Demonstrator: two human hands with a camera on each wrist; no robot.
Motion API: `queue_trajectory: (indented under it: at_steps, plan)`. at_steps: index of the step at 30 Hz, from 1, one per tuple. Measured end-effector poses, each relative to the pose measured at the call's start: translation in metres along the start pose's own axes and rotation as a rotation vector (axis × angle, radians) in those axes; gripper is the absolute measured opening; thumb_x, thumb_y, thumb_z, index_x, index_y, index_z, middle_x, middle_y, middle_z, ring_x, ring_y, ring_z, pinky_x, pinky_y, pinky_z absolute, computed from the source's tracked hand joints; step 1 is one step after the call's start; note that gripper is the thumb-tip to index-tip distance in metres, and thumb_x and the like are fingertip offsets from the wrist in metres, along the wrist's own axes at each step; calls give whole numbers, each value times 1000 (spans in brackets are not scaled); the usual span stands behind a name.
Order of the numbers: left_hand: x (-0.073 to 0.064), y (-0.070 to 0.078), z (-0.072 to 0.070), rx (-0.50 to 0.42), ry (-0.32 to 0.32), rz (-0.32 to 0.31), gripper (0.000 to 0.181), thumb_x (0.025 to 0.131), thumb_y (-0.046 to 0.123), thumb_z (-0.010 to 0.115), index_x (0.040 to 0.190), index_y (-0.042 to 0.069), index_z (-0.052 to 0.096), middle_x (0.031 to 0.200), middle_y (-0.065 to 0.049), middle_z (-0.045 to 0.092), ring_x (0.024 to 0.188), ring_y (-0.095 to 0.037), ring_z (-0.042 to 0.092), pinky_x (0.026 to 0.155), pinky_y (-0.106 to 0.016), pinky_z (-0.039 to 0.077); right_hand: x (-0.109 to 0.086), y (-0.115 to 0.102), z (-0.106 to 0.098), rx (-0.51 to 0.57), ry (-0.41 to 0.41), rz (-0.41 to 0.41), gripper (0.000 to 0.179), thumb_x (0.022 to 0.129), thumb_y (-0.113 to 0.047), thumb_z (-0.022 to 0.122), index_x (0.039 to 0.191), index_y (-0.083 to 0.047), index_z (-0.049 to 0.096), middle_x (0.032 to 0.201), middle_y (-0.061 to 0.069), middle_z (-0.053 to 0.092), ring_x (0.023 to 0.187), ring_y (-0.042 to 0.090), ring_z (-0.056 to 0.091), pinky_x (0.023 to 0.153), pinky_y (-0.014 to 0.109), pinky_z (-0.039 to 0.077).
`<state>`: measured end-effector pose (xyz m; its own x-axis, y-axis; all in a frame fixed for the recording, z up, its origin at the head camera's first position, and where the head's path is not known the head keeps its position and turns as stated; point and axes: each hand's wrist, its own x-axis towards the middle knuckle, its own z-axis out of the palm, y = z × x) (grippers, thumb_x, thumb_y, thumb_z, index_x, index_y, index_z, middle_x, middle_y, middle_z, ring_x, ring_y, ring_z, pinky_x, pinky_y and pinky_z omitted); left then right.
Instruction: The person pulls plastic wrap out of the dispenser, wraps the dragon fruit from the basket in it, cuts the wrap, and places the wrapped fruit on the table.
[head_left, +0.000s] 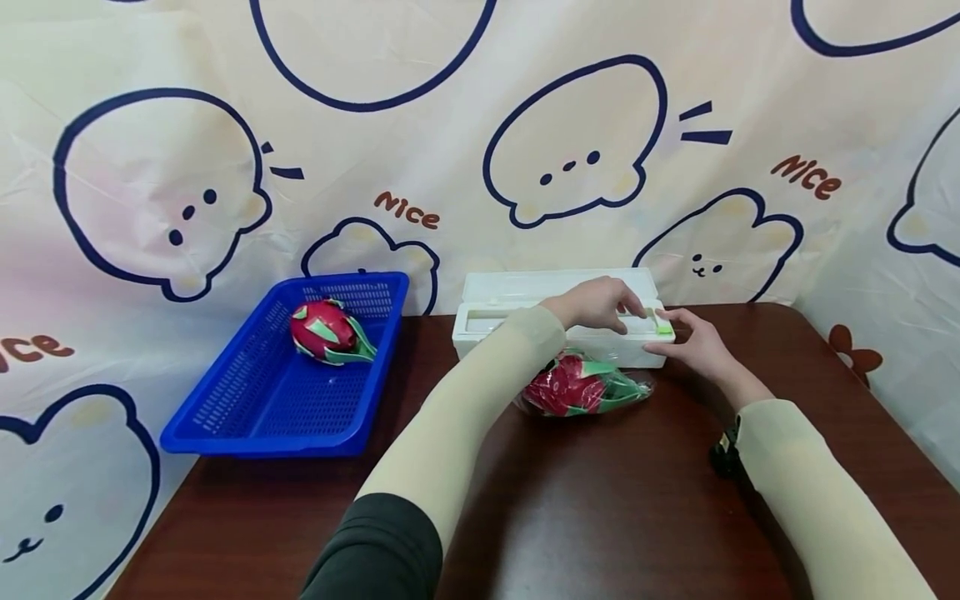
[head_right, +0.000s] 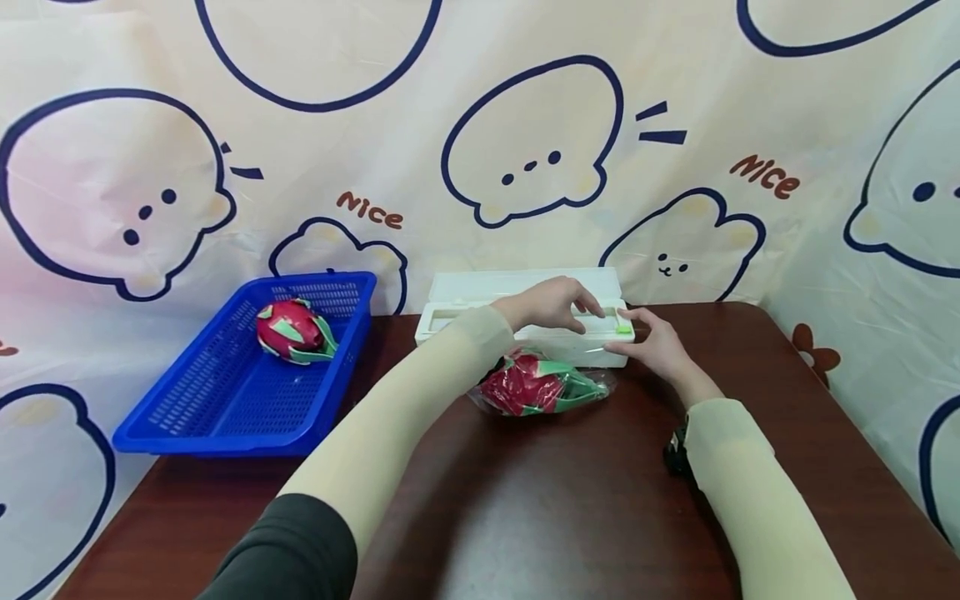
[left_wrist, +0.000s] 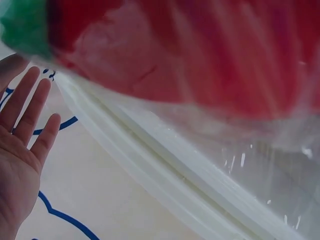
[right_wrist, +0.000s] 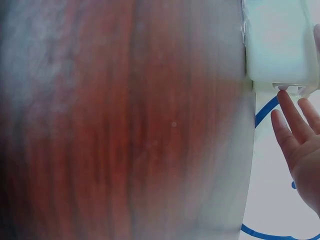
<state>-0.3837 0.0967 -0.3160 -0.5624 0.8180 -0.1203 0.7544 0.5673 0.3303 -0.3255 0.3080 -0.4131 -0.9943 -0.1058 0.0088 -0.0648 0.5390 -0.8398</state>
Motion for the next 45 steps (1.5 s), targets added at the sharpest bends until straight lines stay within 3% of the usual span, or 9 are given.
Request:
queue_trajectory:
  at_steps: [2, 9, 16, 22, 32, 40, 45]
  plan:
    - [3, 0, 1, -15, 2, -2, 35, 87, 14, 74, 122, 16, 70, 118, 7, 66, 105, -9, 57, 86, -17, 44, -1, 2, 0, 0, 6, -8, 81, 83, -43, 75, 144, -4, 38, 147, 25, 35, 127, 42, 41, 98, 50, 43]
    - [9, 0, 8, -53, -20, 1, 35, 87, 14, 74, 122, 16, 70, 117, 6, 67, 103, -9, 57, 84, -17, 45, -1, 7, 1, 26, 14, -16, 77, 85, -37, 76, 143, -4, 39, 146, 23, 37, 125, 40, 44, 79, 16, 47]
    - [15, 1, 9, -77, -29, -19, 35, 87, 12, 75, 121, 17, 70, 111, 5, 67, 99, -9, 57, 82, -17, 46, 2, 6, 1, 50, 32, -50, 73, 86, -29, 76, 144, -3, 39, 146, 23, 37, 125, 40, 45, 75, 12, 46]
    - [17, 4, 10, -115, -36, 8, 35, 87, 12, 74, 122, 15, 69, 108, 2, 67, 96, -9, 59, 78, -17, 48, 4, 5, 1, 52, 35, -56, 72, 85, -31, 77, 141, -5, 42, 144, 21, 40, 124, 39, 45, 76, 14, 47]
    - [24, 8, 11, -54, -57, 108, 31, 93, 9, 66, 124, 10, 68, 105, -1, 69, 93, -11, 61, 79, -17, 47, 5, 8, 3, 47, 57, -91, 60, 87, -25, 76, 135, -4, 47, 141, 21, 44, 121, 39, 48, 77, 16, 47]
    - [33, 12, -5, -112, -83, 82, 28, 91, 3, 66, 119, 6, 70, 102, -5, 68, 94, -14, 61, 77, -20, 49, 6, 8, 3, 22, 62, -62, 64, 86, -32, 75, 137, -7, 46, 142, 19, 44, 124, 37, 45, 94, 45, 45]
    - [41, 11, -5, -137, -102, 94, 29, 92, 2, 65, 120, 4, 69, 106, -6, 68, 95, -15, 62, 78, -20, 49, 4, 7, 1, 16, 62, -61, 64, 86, -32, 76, 135, -5, 46, 139, 20, 46, 123, 36, 45, 94, 46, 43]
